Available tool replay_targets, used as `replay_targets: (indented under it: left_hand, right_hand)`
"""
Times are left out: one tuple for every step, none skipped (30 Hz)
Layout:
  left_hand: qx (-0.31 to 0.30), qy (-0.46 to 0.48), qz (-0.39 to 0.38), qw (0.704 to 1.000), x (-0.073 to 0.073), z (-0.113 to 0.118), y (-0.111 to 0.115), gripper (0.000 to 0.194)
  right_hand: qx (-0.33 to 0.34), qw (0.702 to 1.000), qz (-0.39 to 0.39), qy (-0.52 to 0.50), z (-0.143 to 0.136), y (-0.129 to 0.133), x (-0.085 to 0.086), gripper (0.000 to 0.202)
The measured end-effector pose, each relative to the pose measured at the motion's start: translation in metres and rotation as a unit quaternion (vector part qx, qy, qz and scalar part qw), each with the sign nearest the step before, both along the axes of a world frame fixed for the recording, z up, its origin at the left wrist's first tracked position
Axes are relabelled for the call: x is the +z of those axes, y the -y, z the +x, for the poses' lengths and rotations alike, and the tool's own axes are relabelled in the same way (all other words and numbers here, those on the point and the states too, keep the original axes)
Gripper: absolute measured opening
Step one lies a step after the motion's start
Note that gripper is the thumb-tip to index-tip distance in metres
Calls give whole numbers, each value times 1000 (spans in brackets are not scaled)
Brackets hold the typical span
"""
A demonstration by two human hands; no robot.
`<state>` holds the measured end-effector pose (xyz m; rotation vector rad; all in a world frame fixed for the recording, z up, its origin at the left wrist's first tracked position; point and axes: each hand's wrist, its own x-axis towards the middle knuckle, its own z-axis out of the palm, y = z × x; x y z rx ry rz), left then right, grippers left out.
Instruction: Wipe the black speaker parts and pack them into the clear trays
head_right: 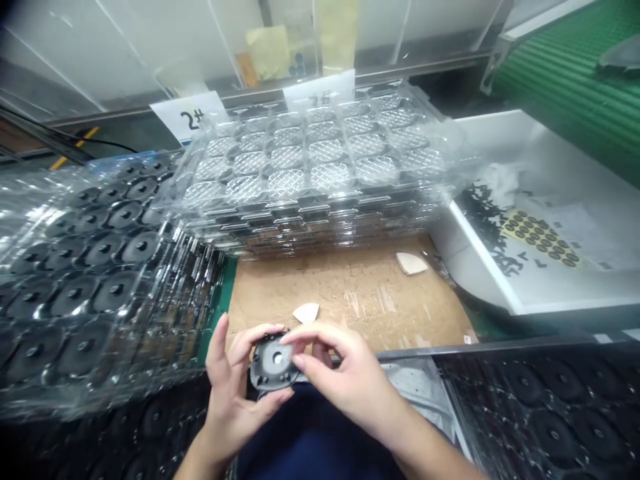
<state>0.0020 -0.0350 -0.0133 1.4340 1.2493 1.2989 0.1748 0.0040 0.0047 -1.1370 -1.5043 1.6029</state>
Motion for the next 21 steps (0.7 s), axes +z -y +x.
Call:
replay_targets:
  left_hand:
    - [28,30,-4,999,1,-1,2,100]
    - [44,48,-13,998,2,-3,5,96]
    - [45,53,-24,997,3,-5,8,92]
    - [29,46,-38,998,3,-7,11,88]
    - [6,35,-50,998,4,-10,14,84]
    - [-14,27,-58,998,4,-12,18,81]
    - [-30,22,-65,997,3,-14,22,81]
    - [-35,23,-70,997,3,-15,25,82]
    - [-34,32,-77,996,2,-15,29,84]
    - [-35,47,-89,994,0,-14,32,85]
    - [-34,63,-104,992,-1,-13,34,84]
    - [-34,78,-122,989,-2,-13,35,81]
    - [-30,91,-139,986,-3,-12,36,77]
    - [-29,93,-157,983,-3,-12,37,73]
    - [-36,84,-172,981,-2,-13,37,66]
    - [-42,68,-181,980,0,-13,37,55]
    - [-46,50,-185,980,2,-14,36,40]
    - [-47,35,-186,981,4,-14,36,27]
    - [-41,23,-185,982,6,-14,36,22]
    - [-29,16,-182,983,7,-13,35,22]
    - [-12,12,-179,984,8,-12,34,22]
  right_hand:
    - [42,999,-19,1,-2,-2,3,11]
    - [77,996,-39,4,-4,-4,5,8]
    - [104,993,-60,0,-5,-5,7,5]
    - [123,989,-80,-13,-6,-6,8,4]
    - [138,985,-99,-33,-7,-5,9,5]
    - [149,981,-113,-55,-8,-4,11,5]
    - [157,977,-122,-75,-9,-2,12,6]
    - [165,974,-129,-87,-11,0,13,8]
    - [170,972,-133,-91,-12,2,14,9]
    - [168,972,-137,-95,-14,3,14,9]
    - [162,971,-144,-101,-15,5,12,10]
    - [152,970,-153,-112,-17,5,10,11]
    - [137,969,-163,-126,-18,5,7,13]
    - [116,968,-172,-141,-19,4,3,16]
    - [95,967,-179,-155,-19,2,-2,20]
    - [77,966,-185,-164,-19,1,-6,24]
    - [62,966,-187,-168,-19,1,-11,27]
    - [49,966,-188,-169,-19,0,-15,28]
    - [41,967,-187,-167,-19,1,-19,28]
    - [35,969,-183,-160,-18,1,-23,27]
    - [30,973,-173,-149,-16,2,-26,24]
